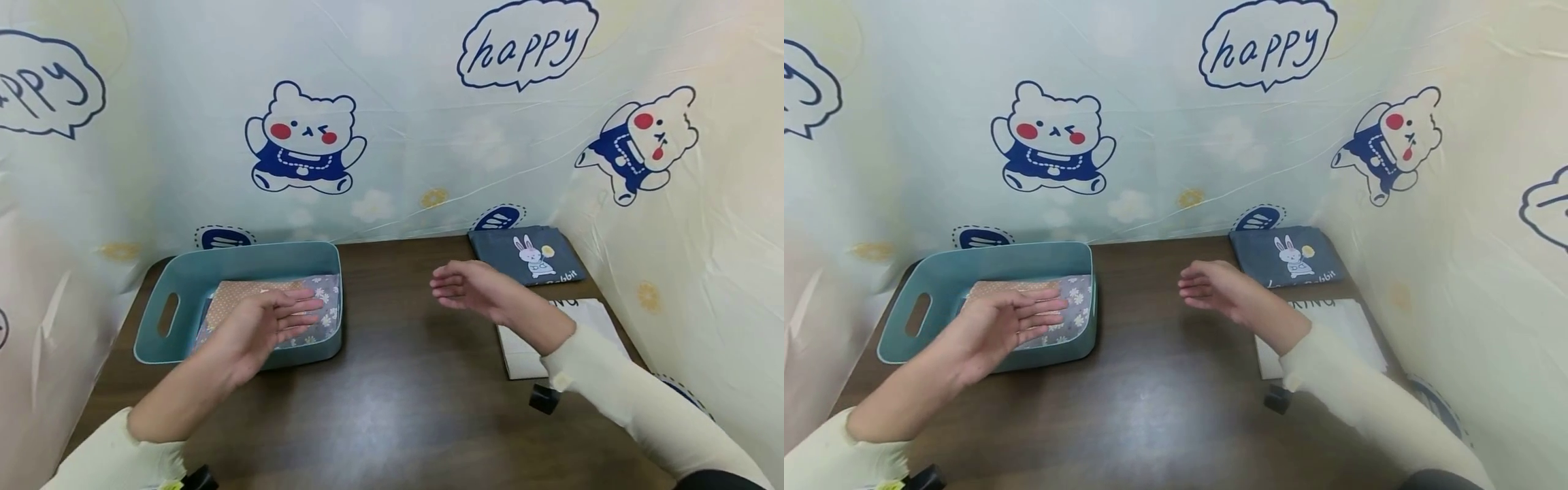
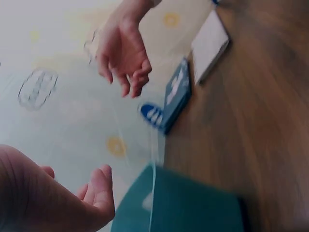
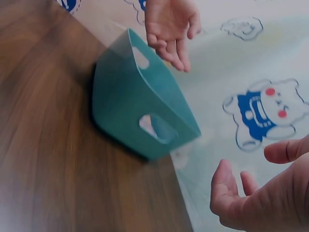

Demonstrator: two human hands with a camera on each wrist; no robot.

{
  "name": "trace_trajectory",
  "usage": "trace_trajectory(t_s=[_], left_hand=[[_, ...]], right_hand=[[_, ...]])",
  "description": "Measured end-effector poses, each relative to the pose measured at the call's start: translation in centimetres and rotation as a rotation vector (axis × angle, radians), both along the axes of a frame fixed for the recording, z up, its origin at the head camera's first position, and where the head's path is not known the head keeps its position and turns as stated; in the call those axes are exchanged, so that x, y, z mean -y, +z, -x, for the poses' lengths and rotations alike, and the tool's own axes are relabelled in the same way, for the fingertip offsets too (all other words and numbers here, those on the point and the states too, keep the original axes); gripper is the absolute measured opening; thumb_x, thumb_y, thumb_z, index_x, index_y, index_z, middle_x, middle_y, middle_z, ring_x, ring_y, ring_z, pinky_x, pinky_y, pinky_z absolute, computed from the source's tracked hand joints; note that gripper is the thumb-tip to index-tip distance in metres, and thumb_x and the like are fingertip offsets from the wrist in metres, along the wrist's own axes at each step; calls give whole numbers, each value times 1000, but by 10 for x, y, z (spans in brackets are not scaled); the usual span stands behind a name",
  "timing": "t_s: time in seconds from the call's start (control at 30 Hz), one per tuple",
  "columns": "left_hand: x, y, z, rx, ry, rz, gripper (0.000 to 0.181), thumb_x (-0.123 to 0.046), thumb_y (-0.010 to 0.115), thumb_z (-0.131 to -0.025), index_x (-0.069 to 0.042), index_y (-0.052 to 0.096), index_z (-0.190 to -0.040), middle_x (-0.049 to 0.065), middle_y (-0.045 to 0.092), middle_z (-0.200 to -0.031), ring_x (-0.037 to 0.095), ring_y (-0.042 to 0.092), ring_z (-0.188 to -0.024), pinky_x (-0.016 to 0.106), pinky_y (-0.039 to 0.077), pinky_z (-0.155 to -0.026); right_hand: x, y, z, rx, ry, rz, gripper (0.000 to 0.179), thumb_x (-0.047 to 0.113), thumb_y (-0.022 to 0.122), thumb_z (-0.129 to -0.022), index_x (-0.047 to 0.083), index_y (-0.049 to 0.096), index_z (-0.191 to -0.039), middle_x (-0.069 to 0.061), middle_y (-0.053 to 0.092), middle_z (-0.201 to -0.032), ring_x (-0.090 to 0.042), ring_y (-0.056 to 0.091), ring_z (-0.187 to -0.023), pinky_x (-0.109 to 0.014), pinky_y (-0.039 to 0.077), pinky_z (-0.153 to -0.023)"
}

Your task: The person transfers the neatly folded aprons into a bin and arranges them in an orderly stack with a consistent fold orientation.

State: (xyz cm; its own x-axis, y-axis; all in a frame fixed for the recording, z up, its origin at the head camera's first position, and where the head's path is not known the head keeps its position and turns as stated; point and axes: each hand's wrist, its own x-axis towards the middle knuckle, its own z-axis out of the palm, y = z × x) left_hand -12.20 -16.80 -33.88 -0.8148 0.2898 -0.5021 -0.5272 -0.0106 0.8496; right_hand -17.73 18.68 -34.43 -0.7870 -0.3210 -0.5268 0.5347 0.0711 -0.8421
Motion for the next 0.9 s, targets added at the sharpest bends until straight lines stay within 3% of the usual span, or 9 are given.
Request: trace_trajectory(t_s=[0.13, 0.33, 0.6, 0.77, 0.9], left_hand=[[-32, -1, 2, -1, -31, 43, 50, -23, 37, -107, -5, 42, -153, 13, 55, -152, 23, 63, -124, 45, 38, -119], [-71, -11, 1, -21, -40, 61, 48, -14, 42, -102, 1, 46, -148, 17, 62, -142, 22, 66, -116, 44, 43, -113], [-105, -17, 9, -12, 29, 50, 51, -9, 46, -97, 2, 46, -147, 20, 63, -140, 21, 69, -108, 38, 48, -104], [-119, -20, 15, 6, 81, 27, 51, -8, 46, -98, 2, 44, -148, 22, 61, -142, 29, 65, -118, 39, 46, -106], [-136, -28, 18, 13, 101, 19, 50, -8, 48, -96, 3, 49, -144, 22, 63, -139, 26, 67, -111, 37, 49, -100]], right_hand=[[-27, -4, -3, -14, -9, -27, 25, 19, 43, -107, 4, 57, -122, 0, 68, -104, -15, 66, -98, -30, 55, -99], [-58, -9, -9, -31, -13, -47, 25, 21, 41, -109, 6, 57, -120, 3, 68, -104, -12, 65, -98, -24, 54, -92], [-88, -13, -14, -41, -36, -96, 27, 22, 38, -109, 5, 53, -123, 5, 67, -104, -11, 65, -101, -25, 53, -94], [-107, -17, -19, -16, -47, -110, 24, 23, 40, -109, 11, 59, -114, 6, 70, -100, -10, 66, -99, -26, 55, -92], [-123, -22, -21, 1, -69, -126, 22, 24, 42, -109, 14, 62, -109, 6, 69, -100, -11, 65, -99, -27, 56, -90]])
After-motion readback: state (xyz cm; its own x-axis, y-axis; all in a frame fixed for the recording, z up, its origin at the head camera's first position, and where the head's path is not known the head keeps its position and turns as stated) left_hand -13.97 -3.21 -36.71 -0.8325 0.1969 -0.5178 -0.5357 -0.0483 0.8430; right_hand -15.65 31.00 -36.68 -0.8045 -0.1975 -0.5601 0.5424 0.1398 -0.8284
